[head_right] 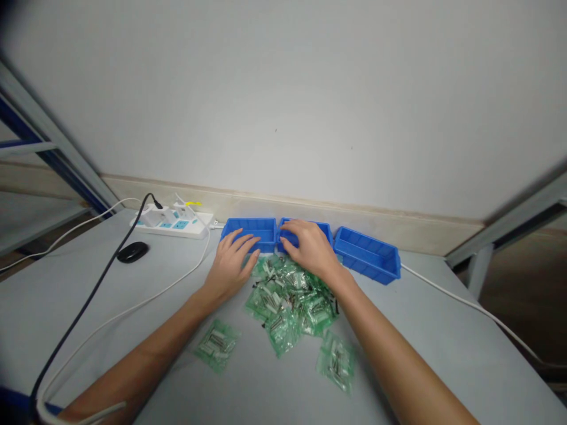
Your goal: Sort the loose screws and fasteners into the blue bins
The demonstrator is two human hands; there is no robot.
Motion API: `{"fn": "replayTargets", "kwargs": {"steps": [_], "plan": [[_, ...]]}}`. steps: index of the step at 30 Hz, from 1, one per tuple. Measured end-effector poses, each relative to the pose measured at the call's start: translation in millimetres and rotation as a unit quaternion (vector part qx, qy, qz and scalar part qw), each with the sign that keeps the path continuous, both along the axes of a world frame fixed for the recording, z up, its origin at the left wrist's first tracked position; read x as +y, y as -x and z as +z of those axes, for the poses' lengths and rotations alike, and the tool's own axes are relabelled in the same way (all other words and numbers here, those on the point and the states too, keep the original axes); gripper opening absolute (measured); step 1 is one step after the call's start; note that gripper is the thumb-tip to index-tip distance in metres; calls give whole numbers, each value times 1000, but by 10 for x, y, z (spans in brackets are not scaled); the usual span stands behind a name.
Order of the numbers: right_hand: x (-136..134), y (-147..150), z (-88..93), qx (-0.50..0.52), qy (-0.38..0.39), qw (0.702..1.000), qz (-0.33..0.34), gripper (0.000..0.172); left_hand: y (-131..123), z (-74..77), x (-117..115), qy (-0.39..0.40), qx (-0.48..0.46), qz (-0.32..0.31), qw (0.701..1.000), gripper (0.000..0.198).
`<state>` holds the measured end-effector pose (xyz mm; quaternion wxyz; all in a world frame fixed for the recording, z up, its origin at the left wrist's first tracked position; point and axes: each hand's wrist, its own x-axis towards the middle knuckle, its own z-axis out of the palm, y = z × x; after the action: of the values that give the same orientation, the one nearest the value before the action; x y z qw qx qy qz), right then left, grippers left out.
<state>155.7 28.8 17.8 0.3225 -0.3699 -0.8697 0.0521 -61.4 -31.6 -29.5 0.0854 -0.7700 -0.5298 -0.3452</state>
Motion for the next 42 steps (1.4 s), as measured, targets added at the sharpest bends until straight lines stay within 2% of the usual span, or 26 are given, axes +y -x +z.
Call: {"fn": "replayTargets", "kwargs": {"steps": [4,7,10,12,14,15,18,20,22,25,28,31,34,38,42], "plan": [[-169,-215,-103,29,-15,991,-132,30,-8,-1,28,-1,-13,-7,1000,31],[-337,-317,-175,63,-17,985,-159,30,-34,56,6,-23,-10,-52,998,28],[-613,-371,-215,97,-5,984,-150,27,-70,150,-82,-4,19,-111,994,26],[-868,-406,-235,92,4,987,-130,29,-82,206,-198,33,31,-102,994,26],[-1135,-459,-262,44,8,994,-99,44,-80,229,-360,71,31,-58,995,31],[-1251,-492,-280,7,7,997,-75,54,-76,225,-449,80,35,-62,994,36],[-1437,-587,-350,-93,-11,996,11,70,-80,168,-671,100,100,-152,978,55],[-1408,-616,-397,-118,-17,992,28,72,-108,120,-712,88,125,-164,974,59],[-1295,-603,-433,-125,-33,991,26,74,-157,89,-643,52,135,-145,979,53],[-1087,-515,-458,-117,-58,991,20,72,-246,84,-398,8,147,-120,982,40],[-933,-386,-451,-89,-61,994,21,58,-314,96,-130,-18,155,-85,984,33],[-861,-279,-425,-54,-38,998,-4,53,-338,93,28,-17,116,-57,991,29],[-857,-253,-395,-36,-4,999,0,58,-332,89,30,-9,71,-66,995,26],[-908,-338,-353,-42,24,997,63,75,-323,107,-101,-4,30,-117,993,23],[-945,-428,-316,-42,34,993,107,73,-333,107,-191,12,6,-139,990,20]]}}
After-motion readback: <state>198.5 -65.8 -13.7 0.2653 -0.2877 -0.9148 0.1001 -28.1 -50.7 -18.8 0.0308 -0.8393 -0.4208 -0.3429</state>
